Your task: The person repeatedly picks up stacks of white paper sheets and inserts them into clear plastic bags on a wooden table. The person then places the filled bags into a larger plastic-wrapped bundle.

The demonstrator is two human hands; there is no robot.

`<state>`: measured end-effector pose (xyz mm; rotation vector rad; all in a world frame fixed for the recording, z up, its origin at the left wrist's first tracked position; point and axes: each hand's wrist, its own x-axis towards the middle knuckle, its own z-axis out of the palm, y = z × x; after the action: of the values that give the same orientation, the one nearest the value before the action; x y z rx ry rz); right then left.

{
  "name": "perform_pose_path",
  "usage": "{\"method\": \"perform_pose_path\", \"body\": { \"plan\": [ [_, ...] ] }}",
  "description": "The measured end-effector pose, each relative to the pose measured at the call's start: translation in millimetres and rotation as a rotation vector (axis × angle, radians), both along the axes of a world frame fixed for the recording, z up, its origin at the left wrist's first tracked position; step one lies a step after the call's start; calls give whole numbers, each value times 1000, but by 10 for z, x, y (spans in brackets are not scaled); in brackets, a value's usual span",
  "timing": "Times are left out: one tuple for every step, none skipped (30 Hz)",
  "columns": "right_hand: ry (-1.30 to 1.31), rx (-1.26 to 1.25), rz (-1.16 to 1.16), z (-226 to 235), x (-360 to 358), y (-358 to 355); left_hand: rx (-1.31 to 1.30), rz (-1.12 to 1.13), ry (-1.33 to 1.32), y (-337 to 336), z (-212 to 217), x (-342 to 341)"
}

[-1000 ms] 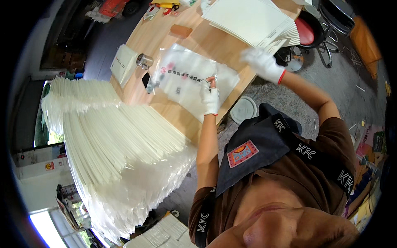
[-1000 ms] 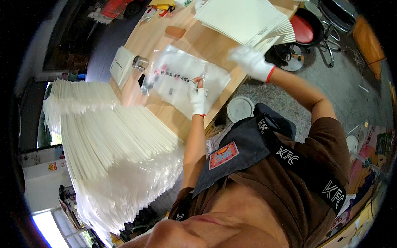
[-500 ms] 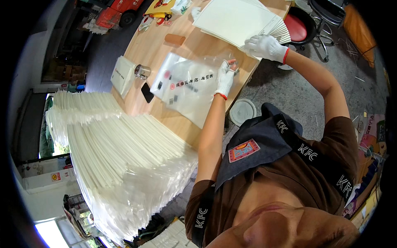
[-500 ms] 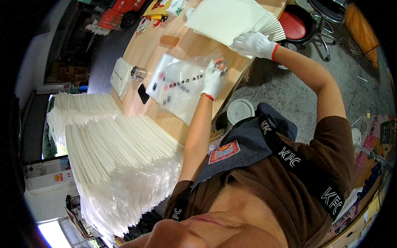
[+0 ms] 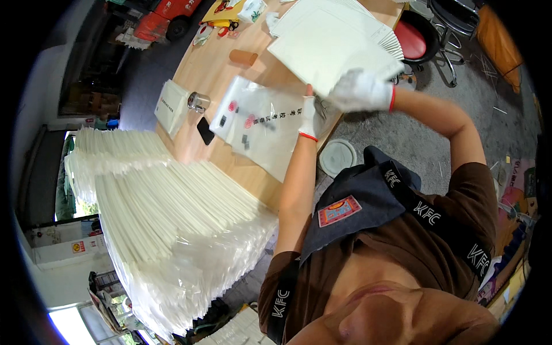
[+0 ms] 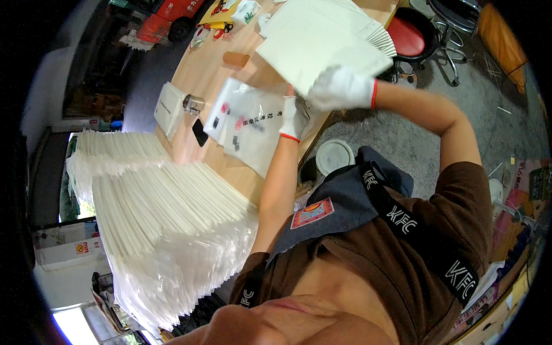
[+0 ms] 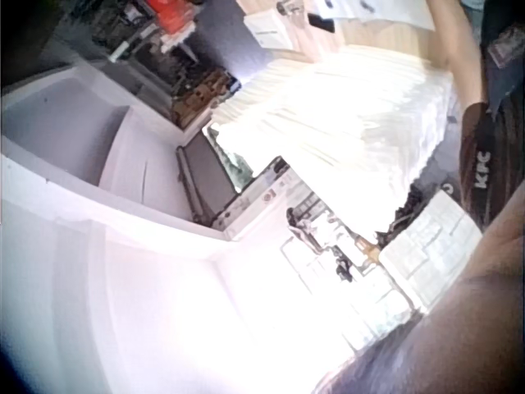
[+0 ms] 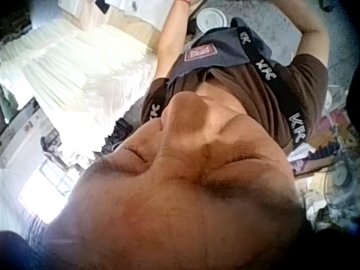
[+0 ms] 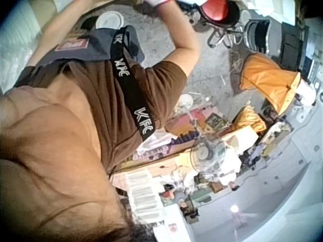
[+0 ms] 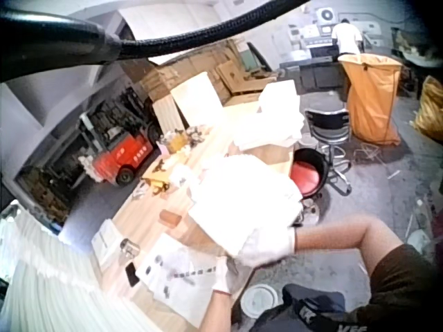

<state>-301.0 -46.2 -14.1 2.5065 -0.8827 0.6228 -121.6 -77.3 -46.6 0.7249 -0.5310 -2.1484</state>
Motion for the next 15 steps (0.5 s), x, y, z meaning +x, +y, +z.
{"method": "perform_pose_path", "body": {
  "plan": [
    [15,206,9,14,181,217,72,-26,-58,-71,-105,86],
    [-141,257,39,22,313,374,-37,42,-299,-180,-471,303],
    [-303,308,45,-22,308,439,-147,87,-543,-206,-433,335],
    [-232,250,-27,-167,163,341,-190,-26,-583,-170,-387,502],
    [-392,429,-189,-315,-76,355,-200,-38,-527,-74,-212,585],
    [-572,581,-343,-447,-289,369,-275,-107,-584,-100,-131,788],
    [-972,969,-574,-508,-445,406,-346,-168,-639,-103,-88,935],
    [-1402,1343,-237,-602,-422,356,-384,-189,-678,-50,-58,936],
    [-1810,1681,184,-714,-330,310,-424,-210,-721,-11,14,927],
    [-1770,1555,116,-849,-177,348,-465,-233,-763,16,50,928],
    [-1694,1448,85,-826,87,319,-461,-268,-803,74,-333,992],
    [-1454,1231,17,-759,237,306,-668,-389,-1372,328,-133,631],
    [-1329,1156,-65,-694,412,335,-766,-513,-1701,591,298,232],
    [-1301,1175,-261,-736,530,353,-859,-575,-1607,662,157,127],
    [-1266,1175,-453,-781,615,323,-940,-461,-1610,681,-20,163]
  ]
}}
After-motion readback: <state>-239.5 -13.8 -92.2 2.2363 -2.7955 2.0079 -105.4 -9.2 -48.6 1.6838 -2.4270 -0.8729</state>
